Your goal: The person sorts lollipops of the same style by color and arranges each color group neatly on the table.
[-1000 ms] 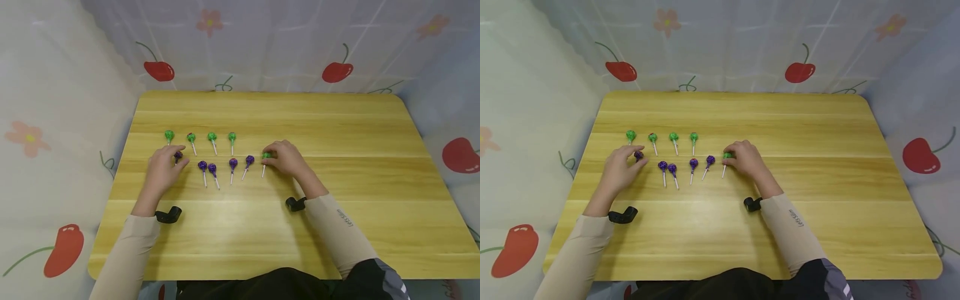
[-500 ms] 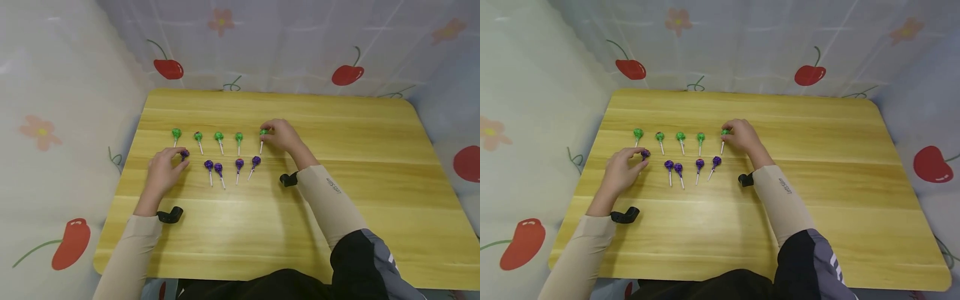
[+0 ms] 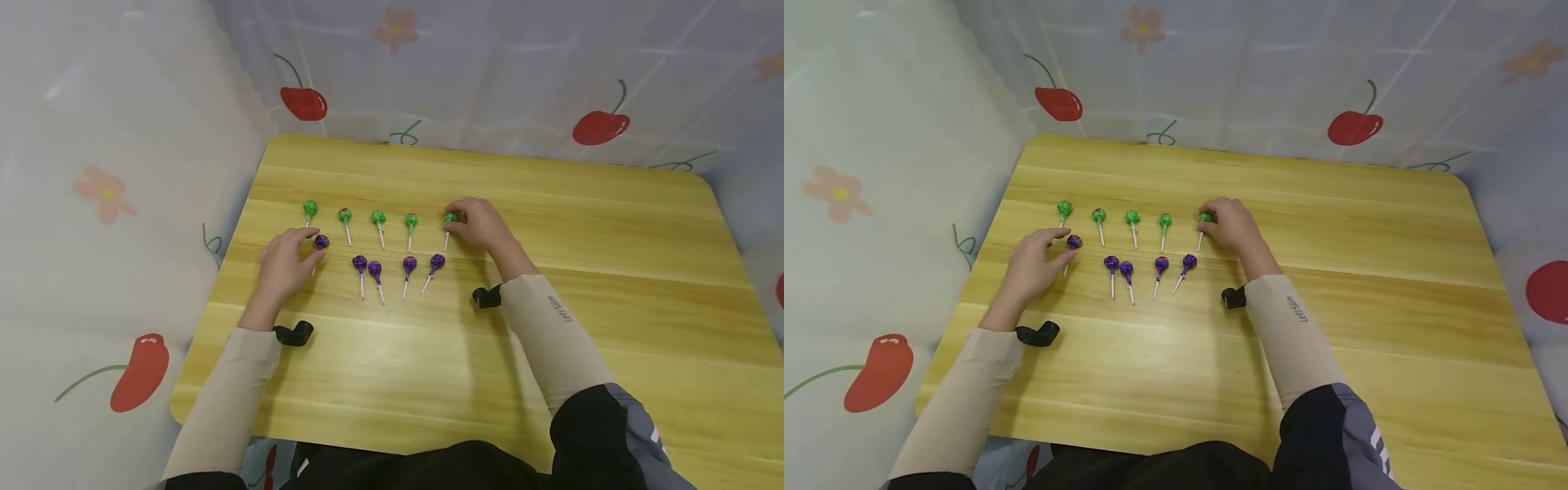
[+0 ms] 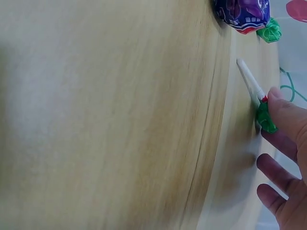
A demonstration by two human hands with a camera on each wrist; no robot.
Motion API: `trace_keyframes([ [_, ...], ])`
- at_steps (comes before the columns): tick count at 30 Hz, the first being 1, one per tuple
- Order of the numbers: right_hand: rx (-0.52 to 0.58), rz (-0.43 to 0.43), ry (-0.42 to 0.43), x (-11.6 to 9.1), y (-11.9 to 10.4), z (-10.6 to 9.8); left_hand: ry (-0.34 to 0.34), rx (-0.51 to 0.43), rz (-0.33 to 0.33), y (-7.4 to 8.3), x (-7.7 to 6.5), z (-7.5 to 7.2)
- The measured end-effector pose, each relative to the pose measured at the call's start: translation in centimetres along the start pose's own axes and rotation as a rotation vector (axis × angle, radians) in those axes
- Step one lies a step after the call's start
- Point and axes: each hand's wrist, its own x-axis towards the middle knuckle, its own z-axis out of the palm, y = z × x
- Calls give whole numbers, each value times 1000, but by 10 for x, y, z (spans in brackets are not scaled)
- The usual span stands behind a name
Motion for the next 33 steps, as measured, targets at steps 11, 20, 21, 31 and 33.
trace_keyframes([
  [11,-31,-135,147,-8,-39,-1,-28,64,-22,-1,11,0],
  [20,-51,-337,-46,-13,-112,40,-57,86,-24,2,23,0],
  [21,-72,-350,-60,-11,-115,45,-59,88,-22,3,25,0],
  [31,-222,-397,-94,-8,-132,80,-86,120,-12,6,27,3],
  [33,-233,-397,-105,-10,-134,84,-92,128,-14,4,23,4],
])
